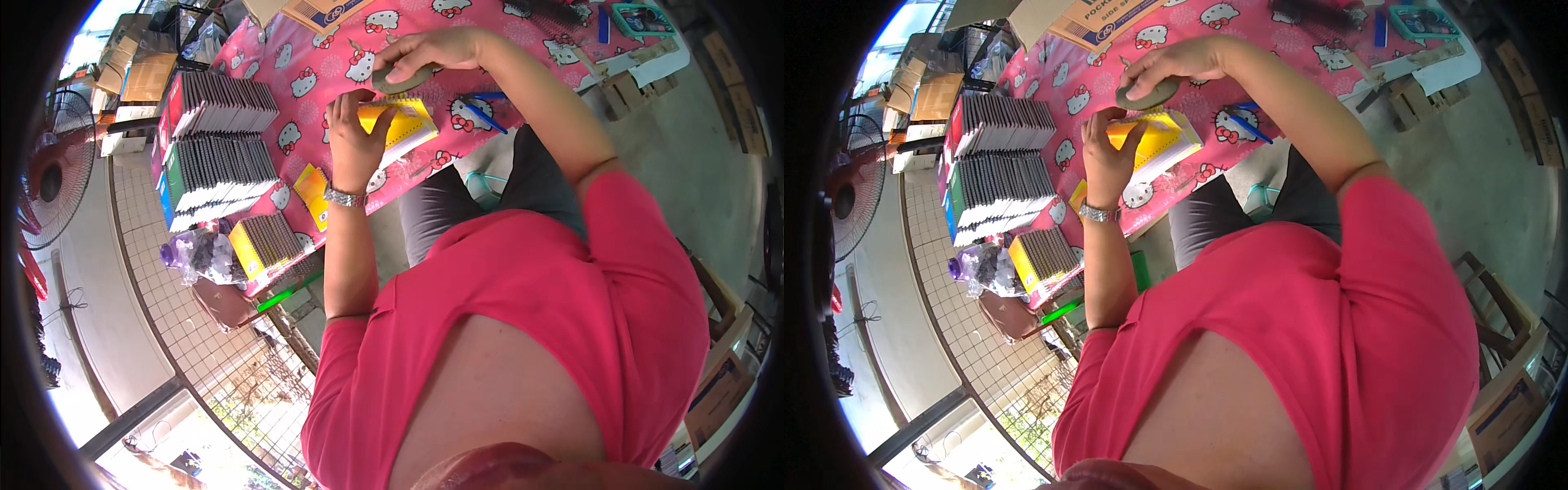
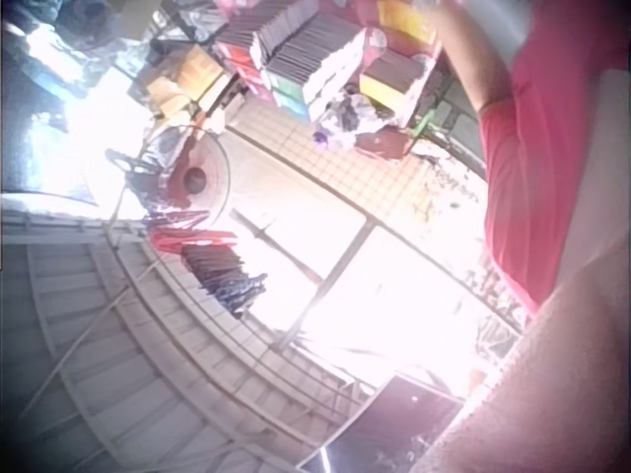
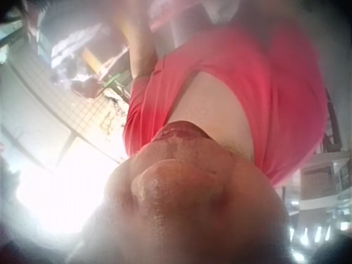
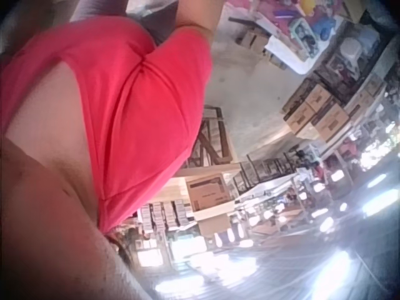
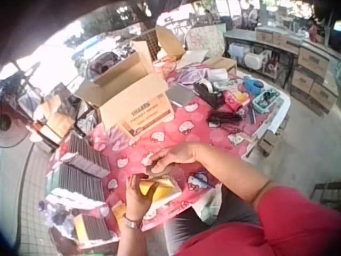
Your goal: The person assembles notebooks by threading metal coils through holes in paper stacks and using pliers to secure the ends.
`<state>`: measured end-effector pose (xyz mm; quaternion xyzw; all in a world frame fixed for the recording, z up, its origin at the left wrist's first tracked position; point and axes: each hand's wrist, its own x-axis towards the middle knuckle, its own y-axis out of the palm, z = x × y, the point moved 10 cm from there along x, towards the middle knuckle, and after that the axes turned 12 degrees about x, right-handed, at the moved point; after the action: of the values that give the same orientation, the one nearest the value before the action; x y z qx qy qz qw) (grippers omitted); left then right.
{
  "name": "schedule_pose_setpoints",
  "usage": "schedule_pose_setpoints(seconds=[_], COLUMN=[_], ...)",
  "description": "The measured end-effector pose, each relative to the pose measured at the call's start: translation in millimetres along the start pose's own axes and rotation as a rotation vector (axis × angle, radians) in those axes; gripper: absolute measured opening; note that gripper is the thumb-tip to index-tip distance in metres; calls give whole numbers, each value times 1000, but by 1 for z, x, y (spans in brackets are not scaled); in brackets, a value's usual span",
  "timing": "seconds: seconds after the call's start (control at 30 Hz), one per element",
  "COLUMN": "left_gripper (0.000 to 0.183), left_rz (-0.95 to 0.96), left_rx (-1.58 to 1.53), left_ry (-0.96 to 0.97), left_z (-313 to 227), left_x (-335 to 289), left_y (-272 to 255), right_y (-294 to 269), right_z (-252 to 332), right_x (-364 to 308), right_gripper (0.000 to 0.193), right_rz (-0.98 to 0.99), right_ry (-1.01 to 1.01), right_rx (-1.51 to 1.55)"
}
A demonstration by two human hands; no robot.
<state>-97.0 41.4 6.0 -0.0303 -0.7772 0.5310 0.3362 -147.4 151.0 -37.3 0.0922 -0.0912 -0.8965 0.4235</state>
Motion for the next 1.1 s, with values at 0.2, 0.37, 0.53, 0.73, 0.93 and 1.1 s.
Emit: schedule_pose_setpoints(seconds=[0.2,0.37,0.53,0.73,0.93,1.1], left_gripper=[21,17,18,20,23,29], left_rz=[49,100,152,130,133,158], left_rx=[11,-150,-222,-280,-351,-397], left_ry=[-57,-120,-164,-121,-138,-199], left_z=[27,29,40,20,25,35], left_x=[-3,-3,-13,-16,-22,-27], left_y=[0,-4,10,1,7,11], right_y=[14,25,28,26,43,41], right_z=[1,28,17,3,15,-2], right_x=[19,6,7,4,3,15], right_gripper=[51,58,64,57,47,45], right_rz=[199,298,277,143,284,244], right_ry=[-61,-239,-207,-118,-199,-38], right_rx=[103,465,417,163,382,-35])
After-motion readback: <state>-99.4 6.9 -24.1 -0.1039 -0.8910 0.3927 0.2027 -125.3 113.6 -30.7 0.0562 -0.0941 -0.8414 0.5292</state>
